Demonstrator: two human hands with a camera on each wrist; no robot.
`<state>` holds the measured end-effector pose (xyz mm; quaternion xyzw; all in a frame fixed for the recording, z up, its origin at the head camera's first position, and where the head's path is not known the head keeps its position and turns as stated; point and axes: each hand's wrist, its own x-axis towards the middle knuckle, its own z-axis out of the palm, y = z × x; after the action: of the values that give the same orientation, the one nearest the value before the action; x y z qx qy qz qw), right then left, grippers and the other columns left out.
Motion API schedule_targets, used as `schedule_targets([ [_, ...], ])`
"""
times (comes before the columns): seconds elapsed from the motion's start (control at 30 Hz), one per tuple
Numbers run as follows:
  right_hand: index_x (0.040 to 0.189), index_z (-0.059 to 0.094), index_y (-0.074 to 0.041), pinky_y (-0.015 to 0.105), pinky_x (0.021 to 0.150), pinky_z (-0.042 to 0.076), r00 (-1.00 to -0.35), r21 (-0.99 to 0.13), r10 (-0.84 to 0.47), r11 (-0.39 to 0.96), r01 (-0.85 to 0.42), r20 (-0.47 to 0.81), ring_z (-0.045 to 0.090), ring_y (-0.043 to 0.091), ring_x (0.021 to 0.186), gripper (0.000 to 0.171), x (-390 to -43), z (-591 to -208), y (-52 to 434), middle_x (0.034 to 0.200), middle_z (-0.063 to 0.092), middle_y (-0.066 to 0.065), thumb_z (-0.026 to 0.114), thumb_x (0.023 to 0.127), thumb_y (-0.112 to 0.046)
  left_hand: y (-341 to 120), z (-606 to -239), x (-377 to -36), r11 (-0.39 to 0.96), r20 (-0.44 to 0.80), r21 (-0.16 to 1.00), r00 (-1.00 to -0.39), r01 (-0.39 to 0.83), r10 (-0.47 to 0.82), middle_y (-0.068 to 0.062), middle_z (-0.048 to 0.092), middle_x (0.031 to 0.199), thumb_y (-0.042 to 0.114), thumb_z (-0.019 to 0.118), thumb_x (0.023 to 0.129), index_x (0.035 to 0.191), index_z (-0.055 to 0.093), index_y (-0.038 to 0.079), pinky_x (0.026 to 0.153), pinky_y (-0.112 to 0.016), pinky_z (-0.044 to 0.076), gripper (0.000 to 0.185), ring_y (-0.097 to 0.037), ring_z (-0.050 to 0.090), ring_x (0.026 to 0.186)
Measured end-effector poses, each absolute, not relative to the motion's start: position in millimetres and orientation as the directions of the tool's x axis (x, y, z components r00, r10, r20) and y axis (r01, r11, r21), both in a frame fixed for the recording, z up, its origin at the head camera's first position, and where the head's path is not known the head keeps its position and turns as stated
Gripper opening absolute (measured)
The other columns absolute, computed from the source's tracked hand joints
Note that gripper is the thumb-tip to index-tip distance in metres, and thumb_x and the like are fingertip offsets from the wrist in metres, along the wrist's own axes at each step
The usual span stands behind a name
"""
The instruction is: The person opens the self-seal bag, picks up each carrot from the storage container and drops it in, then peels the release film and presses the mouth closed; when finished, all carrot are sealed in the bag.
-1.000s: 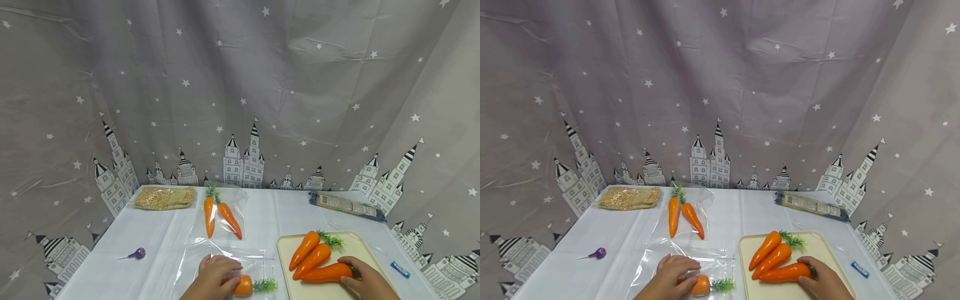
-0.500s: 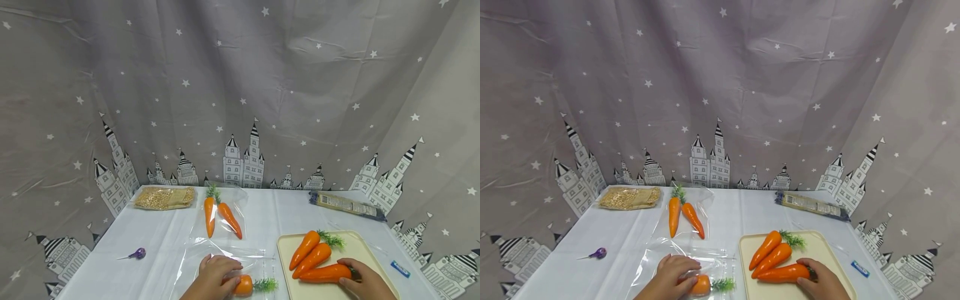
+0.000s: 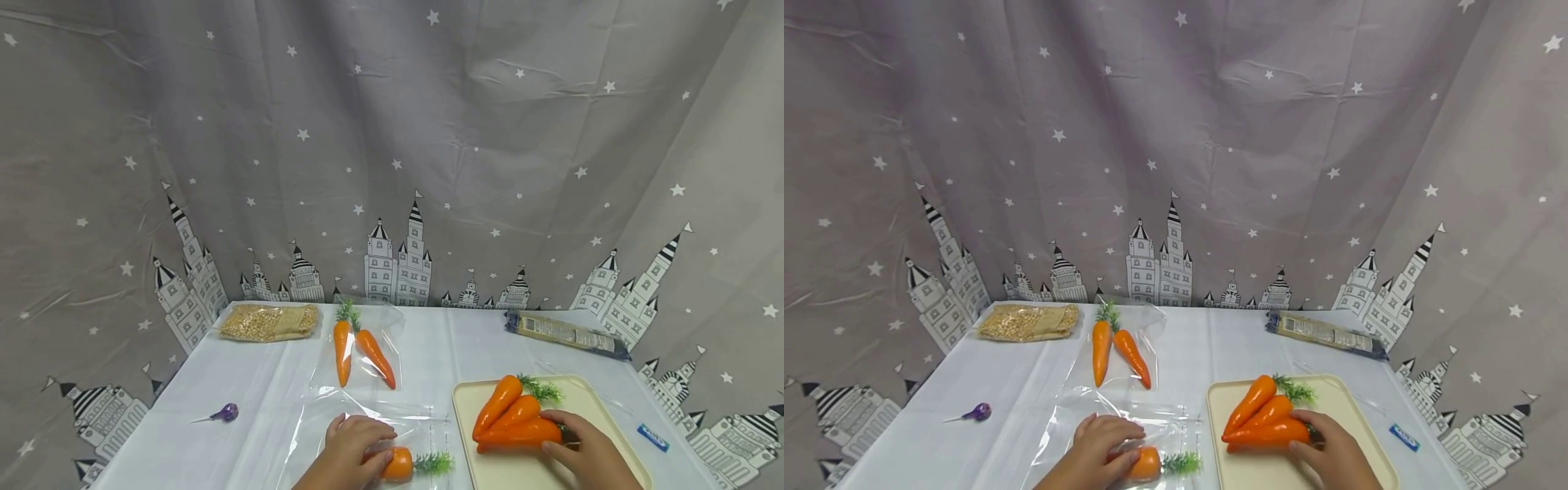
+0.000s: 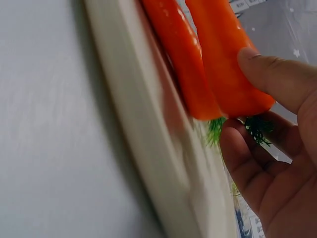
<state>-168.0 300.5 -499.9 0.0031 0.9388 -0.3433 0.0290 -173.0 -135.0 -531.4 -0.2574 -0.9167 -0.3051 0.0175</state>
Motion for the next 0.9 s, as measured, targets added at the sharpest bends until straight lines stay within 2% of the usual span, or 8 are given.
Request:
schedule_targets([
  [0.2,0.136,0.067,-0.014,0.032,0.088,0.058,-0.999,-0.661,-0.004,0.75,0.027,-0.045,0.066,0.012,0.1,0.055,-171.4,-495.4,286.5,0.135,0.068,0.008,0.085,0.087,-0.03,-135.4,-532.1,-173.6,0.682,0.193,0.545,-0.865,0.488,0.464,0.02,0.072,0.119,0.043,0.072,0.098,0.118,0.076,0.031,0.103,-0.081,0.029,0.023,-0.017,0.059,0.117],
  [0.37,0.135,0.068,-0.016,0.036,0.09,0.059,-0.999,-0.666,0.001,0.745,0.028,-0.04,0.064,0.011,0.098,0.054,-174.9,-496.3,273.1,0.13,0.069,0.004,0.086,0.086,-0.032,-134.6,-534.9,-174.1,0.68,0.226,0.534,-0.86,0.503,0.458,0.02,0.072,0.118,0.042,0.072,0.098,0.116,0.076,0.03,0.102,-0.08,0.031,0.022,-0.016,0.059,0.116],
  [0.6,0.128,0.072,-0.021,0.025,0.082,0.057,-1.0,-0.68,-0.014,0.733,-0.026,0.022,0.06,0.006,0.091,0.048,-178.6,-501.3,253.2,0.113,0.068,-0.005,0.088,0.084,-0.027,-132.8,-536.6,-174.0,0.68,0.266,0.512,-0.85,0.525,0.456,0.02,0.072,0.115,0.041,0.073,0.097,0.114,0.076,0.028,0.1,-0.079,0.033,0.021,-0.016,0.06,0.114],
  [0.9,0.126,0.073,-0.023,0.024,0.078,0.053,-0.998,-0.674,-0.035,0.737,-0.057,0.046,0.057,0.008,0.09,0.046,-180.4,-498.6,228.3,0.117,0.069,-0.004,0.089,0.083,-0.026,-132.1,-530.9,-173.0,0.698,0.19,0.524,-0.866,0.488,0.462,0.02,0.072,0.116,0.041,0.073,0.097,0.116,0.075,0.028,0.102,-0.08,0.031,0.023,-0.019,0.059,0.116],
])
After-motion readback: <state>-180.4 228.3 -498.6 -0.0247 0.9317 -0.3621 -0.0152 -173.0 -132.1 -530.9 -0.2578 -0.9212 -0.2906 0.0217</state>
